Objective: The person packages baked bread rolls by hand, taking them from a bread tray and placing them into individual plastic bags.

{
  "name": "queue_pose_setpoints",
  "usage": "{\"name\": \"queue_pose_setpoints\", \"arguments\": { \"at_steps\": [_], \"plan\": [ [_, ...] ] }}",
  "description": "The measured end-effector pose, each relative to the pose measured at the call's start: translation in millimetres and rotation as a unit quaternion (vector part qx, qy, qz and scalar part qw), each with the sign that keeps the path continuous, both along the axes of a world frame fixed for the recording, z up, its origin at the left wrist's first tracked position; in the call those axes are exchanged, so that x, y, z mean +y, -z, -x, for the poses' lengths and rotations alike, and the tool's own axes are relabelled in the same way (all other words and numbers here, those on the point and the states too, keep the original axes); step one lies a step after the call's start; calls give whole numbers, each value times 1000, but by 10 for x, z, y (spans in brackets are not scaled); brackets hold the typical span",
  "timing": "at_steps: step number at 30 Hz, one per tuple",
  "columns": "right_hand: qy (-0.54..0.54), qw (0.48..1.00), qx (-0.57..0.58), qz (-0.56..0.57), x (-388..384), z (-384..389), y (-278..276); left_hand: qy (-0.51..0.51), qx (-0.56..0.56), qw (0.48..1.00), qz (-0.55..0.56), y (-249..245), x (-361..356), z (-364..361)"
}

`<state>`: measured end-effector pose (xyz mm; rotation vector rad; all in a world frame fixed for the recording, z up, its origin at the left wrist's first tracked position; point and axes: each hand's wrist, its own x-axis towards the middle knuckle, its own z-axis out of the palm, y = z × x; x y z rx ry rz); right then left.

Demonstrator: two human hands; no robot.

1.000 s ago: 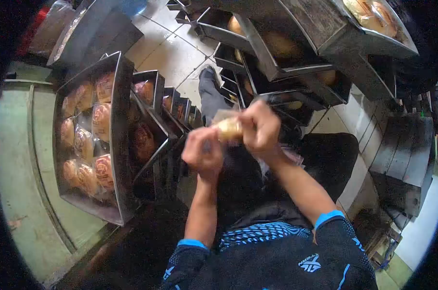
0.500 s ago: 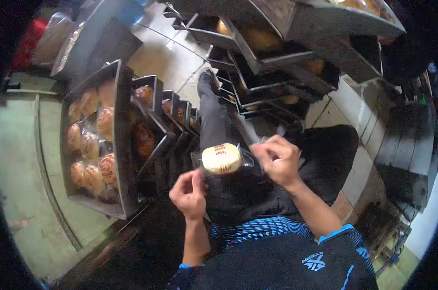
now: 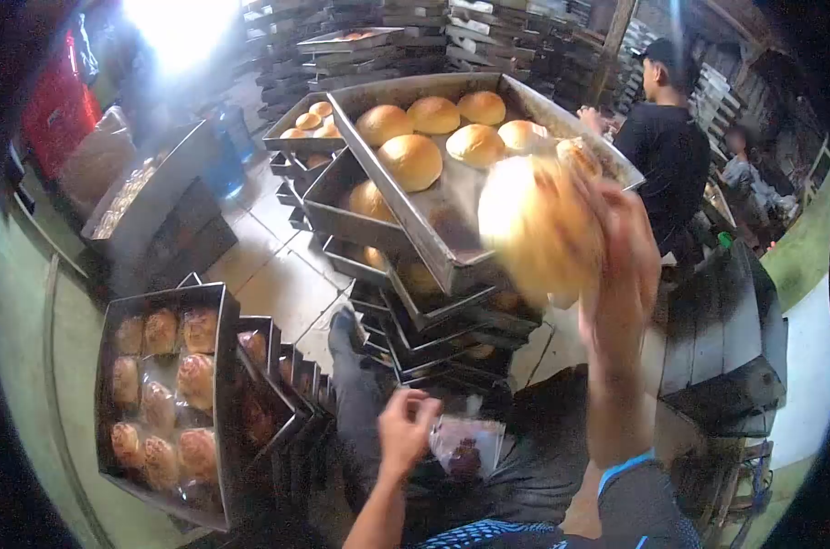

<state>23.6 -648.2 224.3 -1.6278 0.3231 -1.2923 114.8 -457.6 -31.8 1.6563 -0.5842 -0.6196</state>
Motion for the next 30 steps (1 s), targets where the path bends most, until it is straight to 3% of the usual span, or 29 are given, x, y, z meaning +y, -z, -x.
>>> {"name": "queue_pose_setpoints", "arguments": {
  "at_steps": [2, 3, 4, 5, 7, 8, 9, 10, 11, 12, 13, 15, 16, 18, 19, 20, 21, 23, 24, 25, 27, 28, 30],
  "plan": [
    [147, 956, 185, 173, -321, -104, -198, 128, -271, 943, -143, 556, -221, 239],
    [191, 907, 266, 264, -404, -166, -172, 169, -330, 906, -204, 786, -245, 336],
    [283, 844, 235, 391, -438, -163, -45, 254, -303, 887, -237, 1058, -241, 356],
    [266, 873, 209, 351, -228, -114, -9, 335, -273, 861, -269, 1219, -256, 337],
    [188, 903, 154, 354, 43, 102, 542, 306, -260, 903, -153, 1050, -188, 250],
    [130, 910, 180, 350, 133, 237, 978, 288, -253, 918, -98, 961, -139, 213],
    [53, 912, 250, 320, 230, 371, 1450, 306, -234, 919, -86, 911, -109, 167],
    [-28, 897, 390, 209, 373, 493, 1801, 325, -213, 918, -76, 853, -86, 116],
    [-127, 854, 468, 188, 375, 751, 2504, 346, -193, 916, -69, 776, -41, 85],
    [-151, 841, 503, 127, 491, 898, 2815, 327, -173, 928, -50, 636, -5, 126],
    [-128, 834, 524, 117, 615, 963, 2828, 336, -197, 916, -94, 685, 14, 176],
    [-65, 846, 521, -93, 805, 1070, 2917, 338, -248, 890, -180, 793, -26, 243],
    [-60, 855, 512, -63, 819, 1093, 2952, 309, -285, 884, -204, 740, -66, 317],
    [-41, 872, 488, 1, 724, 1131, 2974, 285, -202, 928, -126, 545, -56, 324],
    [19, 894, 445, 54, 636, 1127, 2873, 275, -163, 944, -80, 465, -88, 302],
    [81, 907, 400, 103, 552, 1146, 2697, 294, -194, 926, -132, 541, -112, 254],
    [144, 912, 353, 149, 457, 1161, 2568, 290, -152, 941, -83, 622, -140, 183],
    [151, 955, 257, -3, 264, 1213, 2459, 288, -56, 956, 15, 744, -187, 79],
    [153, 963, 208, -82, 203, 1220, 2405, 210, 164, 956, 122, 828, -257, 76],
    [140, 969, 198, -53, 197, 1189, 2313, 124, 295, 934, 160, 539, -300, 115],
    [120, 976, 183, -1, 284, 1075, 2030, 27, 317, 935, 160, 493, -404, 36],
    [140, 959, 220, 110, 327, 1001, 1816, -13, 299, 935, 191, 427, -464, 15],
    [108, 914, 185, 345, 203, 826, 1459, -83, 271, 933, 221, 379, -501, -67]
  ]
}}
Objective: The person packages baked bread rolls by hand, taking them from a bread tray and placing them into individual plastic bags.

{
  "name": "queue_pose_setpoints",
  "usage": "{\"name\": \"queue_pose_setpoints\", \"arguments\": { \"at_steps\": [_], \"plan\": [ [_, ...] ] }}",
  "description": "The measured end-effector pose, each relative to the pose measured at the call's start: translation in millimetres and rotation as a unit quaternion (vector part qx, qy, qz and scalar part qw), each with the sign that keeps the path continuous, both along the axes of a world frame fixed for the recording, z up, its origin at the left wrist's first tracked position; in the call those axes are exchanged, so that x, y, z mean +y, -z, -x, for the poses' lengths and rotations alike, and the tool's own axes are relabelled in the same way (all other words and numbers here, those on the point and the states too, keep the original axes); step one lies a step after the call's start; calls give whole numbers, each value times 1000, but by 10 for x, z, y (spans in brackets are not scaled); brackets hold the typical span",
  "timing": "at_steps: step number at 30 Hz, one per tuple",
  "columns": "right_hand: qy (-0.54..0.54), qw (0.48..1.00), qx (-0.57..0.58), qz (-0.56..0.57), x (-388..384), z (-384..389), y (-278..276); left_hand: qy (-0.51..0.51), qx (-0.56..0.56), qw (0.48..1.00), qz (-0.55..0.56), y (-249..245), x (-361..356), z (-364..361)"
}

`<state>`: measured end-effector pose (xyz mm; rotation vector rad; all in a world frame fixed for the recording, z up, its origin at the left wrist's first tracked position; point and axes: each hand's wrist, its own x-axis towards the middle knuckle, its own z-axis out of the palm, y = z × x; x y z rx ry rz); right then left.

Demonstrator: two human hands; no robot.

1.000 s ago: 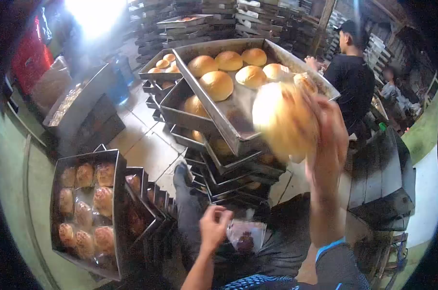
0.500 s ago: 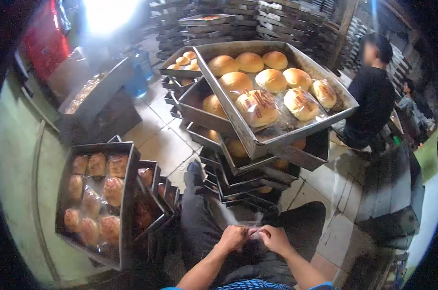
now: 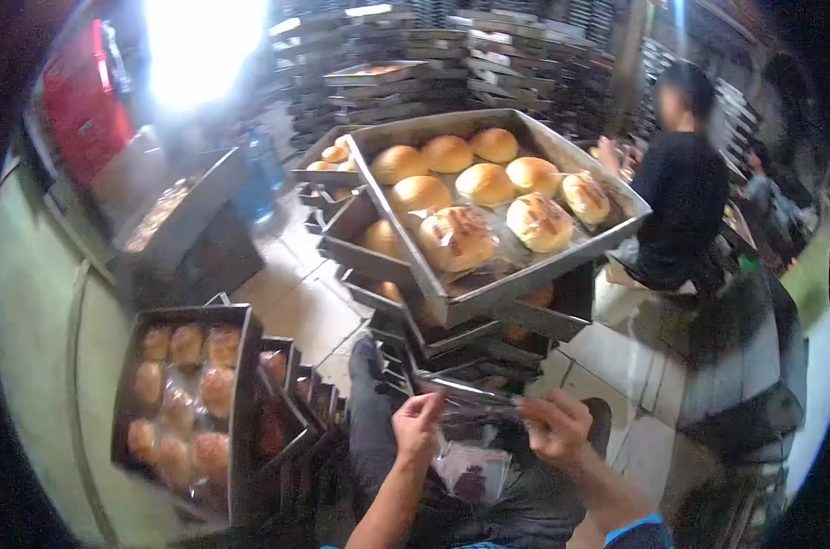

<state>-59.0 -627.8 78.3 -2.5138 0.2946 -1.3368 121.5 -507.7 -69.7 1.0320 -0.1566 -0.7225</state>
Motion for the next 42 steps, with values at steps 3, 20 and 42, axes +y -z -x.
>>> {"name": "queue_pose_setpoints", "arguments": {
  "at_steps": [3, 20, 42],
  "plan": [
    [-69, 992, -40, 102, -619, -359, -653, -58, 39, 995, 64, 199, 37, -216],
    [78, 857, 321, -395, -3113, -1859, -1846, -53, 118, 985, 117, 236, 288, -597],
    [-152, 988, -9, -38, 690, -114, -121, 69, 80, 961, 254, -1657, 428, 482]
  ]
}}
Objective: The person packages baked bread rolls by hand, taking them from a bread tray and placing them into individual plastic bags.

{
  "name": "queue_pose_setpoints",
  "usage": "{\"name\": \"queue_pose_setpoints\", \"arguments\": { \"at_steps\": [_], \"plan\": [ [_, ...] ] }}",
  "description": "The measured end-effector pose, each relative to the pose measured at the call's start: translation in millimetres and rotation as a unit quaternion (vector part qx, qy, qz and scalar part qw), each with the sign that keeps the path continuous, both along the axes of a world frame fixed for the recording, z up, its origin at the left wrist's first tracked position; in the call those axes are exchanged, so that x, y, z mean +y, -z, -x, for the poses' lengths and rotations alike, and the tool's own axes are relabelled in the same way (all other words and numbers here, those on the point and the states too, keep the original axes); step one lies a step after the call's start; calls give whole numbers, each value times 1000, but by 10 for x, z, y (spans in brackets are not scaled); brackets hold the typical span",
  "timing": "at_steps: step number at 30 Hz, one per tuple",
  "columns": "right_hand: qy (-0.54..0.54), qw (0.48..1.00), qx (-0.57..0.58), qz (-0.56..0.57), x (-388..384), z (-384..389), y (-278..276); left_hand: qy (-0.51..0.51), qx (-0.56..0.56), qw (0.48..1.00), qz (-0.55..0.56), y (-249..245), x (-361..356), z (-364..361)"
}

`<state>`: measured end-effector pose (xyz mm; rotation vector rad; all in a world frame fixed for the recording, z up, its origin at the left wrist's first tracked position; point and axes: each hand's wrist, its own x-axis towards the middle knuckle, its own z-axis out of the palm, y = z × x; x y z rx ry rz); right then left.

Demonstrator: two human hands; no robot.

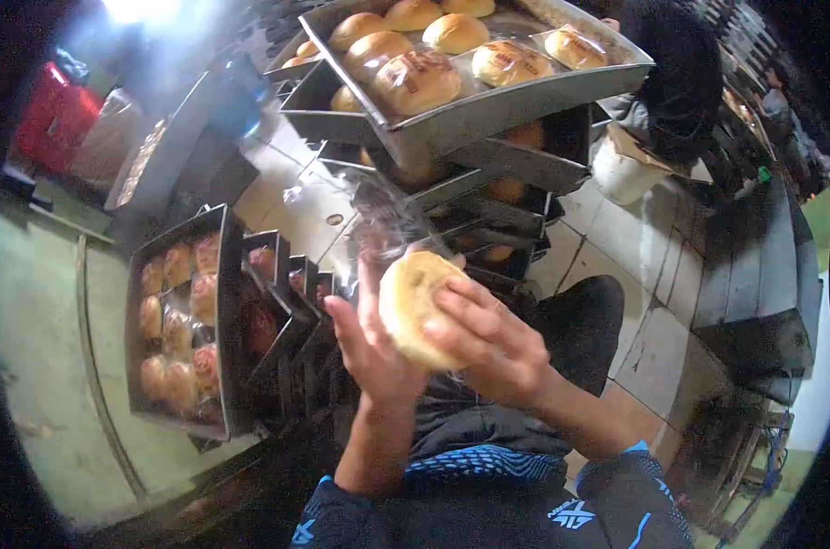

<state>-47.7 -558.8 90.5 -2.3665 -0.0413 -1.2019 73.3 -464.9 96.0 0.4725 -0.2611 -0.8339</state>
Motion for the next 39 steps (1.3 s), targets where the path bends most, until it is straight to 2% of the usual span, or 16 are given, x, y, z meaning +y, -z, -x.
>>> {"name": "queue_pose_setpoints", "arguments": {
  "at_steps": [3, 6, 12, 16, 18, 19, 21, 23, 25, 27, 28, 29, 31, 34, 36, 39],
  "plan": [
    [-3, 996, 62, 61, 140, 9, -154, -105, -25, 994, -18, -314, -52, 82],
    [-25, 997, 63, 47, 133, 11, -158, -145, -196, 969, -37, -306, 27, 172],
    [-90, 992, 85, -2, 219, -19, -277, -180, -120, 976, -35, -282, 130, 217],
    [-95, 994, 51, -2, 151, -9, -273, -164, -201, 939, -224, -134, 295, 311],
    [-101, 993, 40, 34, 144, 8, -249, -163, -113, 973, -122, -170, 319, 297],
    [-103, 993, 44, 28, 164, 3, -230, -143, -48, 987, 60, -347, 261, 238],
    [-107, 993, 52, 21, 178, -33, -199, -170, -174, 969, -38, -268, 245, 204],
    [-70, 996, 31, 48, 152, -24, -138, -219, -381, 889, -130, -42, 297, 95],
    [-63, 996, 12, 69, 144, -16, -143, -201, -379, 901, -71, 72, 358, 41],
    [-64, 995, 34, 67, 155, -52, -120, -100, -106, 980, 135, -289, 206, -1],
    [-59, 995, 57, 56, 175, -77, -113, -82, -81, 981, 159, -267, 141, -83],
    [-54, 994, 78, 49, 172, -110, -122, -138, -140, 980, 25, -268, 107, -16],
    [-32, 993, 113, -5, 153, -194, -162, -203, -371, 886, -193, -44, 75, 42],
    [14, 982, 173, -78, 274, -309, -127, -160, -158, 954, -198, 180, 37, -65],
    [-70, 970, 220, -70, 348, -211, 73, -107, -18, 990, -89, 345, 59, -394],
    [-288, 886, 334, -140, 148, -62, 249, -148, -13, 980, -133, 420, 210, -588]
  ]
}}
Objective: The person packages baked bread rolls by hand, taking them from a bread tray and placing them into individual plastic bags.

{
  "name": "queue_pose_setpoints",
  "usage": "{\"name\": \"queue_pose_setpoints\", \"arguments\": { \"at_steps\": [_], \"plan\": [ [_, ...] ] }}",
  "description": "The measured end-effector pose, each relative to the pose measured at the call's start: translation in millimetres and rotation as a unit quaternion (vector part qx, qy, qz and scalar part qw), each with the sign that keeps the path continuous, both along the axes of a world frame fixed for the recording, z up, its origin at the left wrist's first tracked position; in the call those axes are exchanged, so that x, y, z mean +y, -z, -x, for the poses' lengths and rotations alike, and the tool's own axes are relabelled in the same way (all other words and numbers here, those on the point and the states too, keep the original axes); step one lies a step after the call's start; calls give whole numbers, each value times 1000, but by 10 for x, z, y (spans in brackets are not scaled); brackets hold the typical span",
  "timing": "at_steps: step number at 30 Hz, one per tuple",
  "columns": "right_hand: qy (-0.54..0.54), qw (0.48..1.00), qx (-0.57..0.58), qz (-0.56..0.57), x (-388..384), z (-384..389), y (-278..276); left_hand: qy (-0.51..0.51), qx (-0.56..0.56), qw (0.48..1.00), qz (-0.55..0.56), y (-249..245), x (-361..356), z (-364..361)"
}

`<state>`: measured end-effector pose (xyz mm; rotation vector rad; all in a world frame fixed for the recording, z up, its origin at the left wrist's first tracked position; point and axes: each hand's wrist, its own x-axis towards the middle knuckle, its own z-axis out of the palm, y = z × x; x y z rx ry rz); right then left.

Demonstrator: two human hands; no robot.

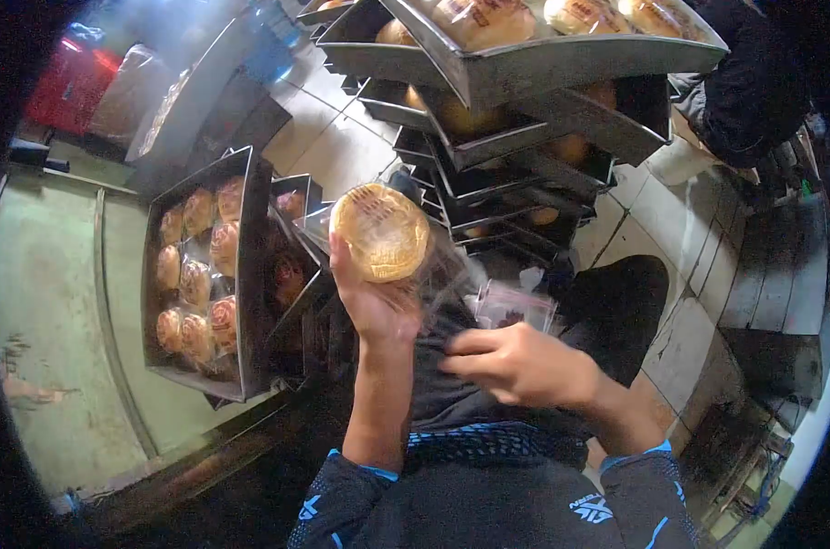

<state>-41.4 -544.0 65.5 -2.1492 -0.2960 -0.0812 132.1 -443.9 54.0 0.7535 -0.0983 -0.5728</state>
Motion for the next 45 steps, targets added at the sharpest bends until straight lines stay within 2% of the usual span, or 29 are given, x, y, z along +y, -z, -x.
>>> {"name": "queue_pose_setpoints", "arguments": {
  "at_steps": [2, 3, 4, 6, 9, 10, 12, 13, 14, 15, 16, 18, 20, 21, 23, 24, 26, 27, 28, 30, 31, 32, 34, 36, 37, 41, 42, 44, 45],
  "plan": [
    [59, 989, -64, -118, -53, -107, -44, 4, 33, 999, 25, -90, -54, 111],
    [153, 977, -90, -118, -9, -179, -95, 7, 53, 998, 37, -114, -71, 169],
    [143, 978, -120, -94, -30, -276, -98, 62, 51, 996, 38, -56, -65, 190],
    [93, 989, -103, -44, -14, -334, -61, 88, -13, 993, -83, -17, -76, 189],
    [-99, 973, -66, -199, -70, -143, -352, 58, 92, 994, -6, -74, -52, 33],
    [-226, 922, -63, -309, -136, -111, -359, 86, 63, 994, -7, 15, 28, -100],
    [-282, 882, 50, -375, -346, -71, -222, 99, 56, 993, 20, 128, 121, -219],
    [-100, 963, 81, -238, -382, -82, -77, 116, 125, 985, 18, 81, 118, -163],
    [182, 976, -20, -117, -259, -171, 76, 124, 166, 978, 1, 70, 74, -87],
    [296, 947, -118, -34, -191, -258, 161, 126, 160, 979, -22, 104, 50, 29],
    [400, 890, -213, 50, -163, -318, 186, 128, 152, 979, -45, 144, 59, 169],
    [339, 891, -301, 28, -165, -266, 209, 232, 248, 934, 108, 164, 118, 434],
    [389, 874, -277, -85, -91, -254, 191, 144, 93, 978, -115, 487, 153, 604],
    [426, 857, -236, -169, -42, -257, 230, -48, -77, 952, -293, 492, 29, 758],
    [451, 825, -175, -292, 1, -290, 346, -46, -282, 924, -253, 610, 207, 584],
    [436, 836, -162, -293, -7, -286, 361, -42, -378, 895, -233, 656, 331, 480],
    [401, 858, -125, -296, -24, -282, 216, -92, -423, 856, -281, 465, 382, 299],
    [399, 871, -113, -265, -76, -271, 78, -155, -478, 811, -298, 382, 447, 229],
    [383, 899, -166, -136, -165, -296, -65, -214, -530, 758, -314, 345, 518, 140],
    [397, 873, -284, 12, -158, -390, -40, -299, -590, 711, -240, 409, 588, -6],
    [384, 850, -360, -21, -120, -498, 242, -296, -603, 689, -272, 493, 589, -93],
    [373, 873, -313, 25, -169, -588, 547, -294, -615, 666, -304, 609, 590, -174],
    [372, 892, -102, -234, -124, -793, 1118, -246, -573, 692, -363, 937, 616, -294],
    [362, 906, -169, -139, -76, -746, 1058, -253, -551, 711, -355, 1091, 711, -289],
    [370, 896, -190, -157, -31, -743, 1043, -250, -544, 723, -345, 1053, 717, -249],
    [377, 897, -230, -14, -30, -923, 1072, -215, -566, 737, -301, 1082, 539, -253],
    [357, 888, -290, -26, -32, -1114, 1077, -214, -566, 733, -309, 1083, 420, -265],
    [375, 886, -272, 14, -132, -1356, 1055, -246, -576, 698, -348, 1045, 253, -416],
    [493, 838, -199, -122, -124, -1430, 1051, -267, -358, 816, -368, 1164, 273, -442]
  ]
}}
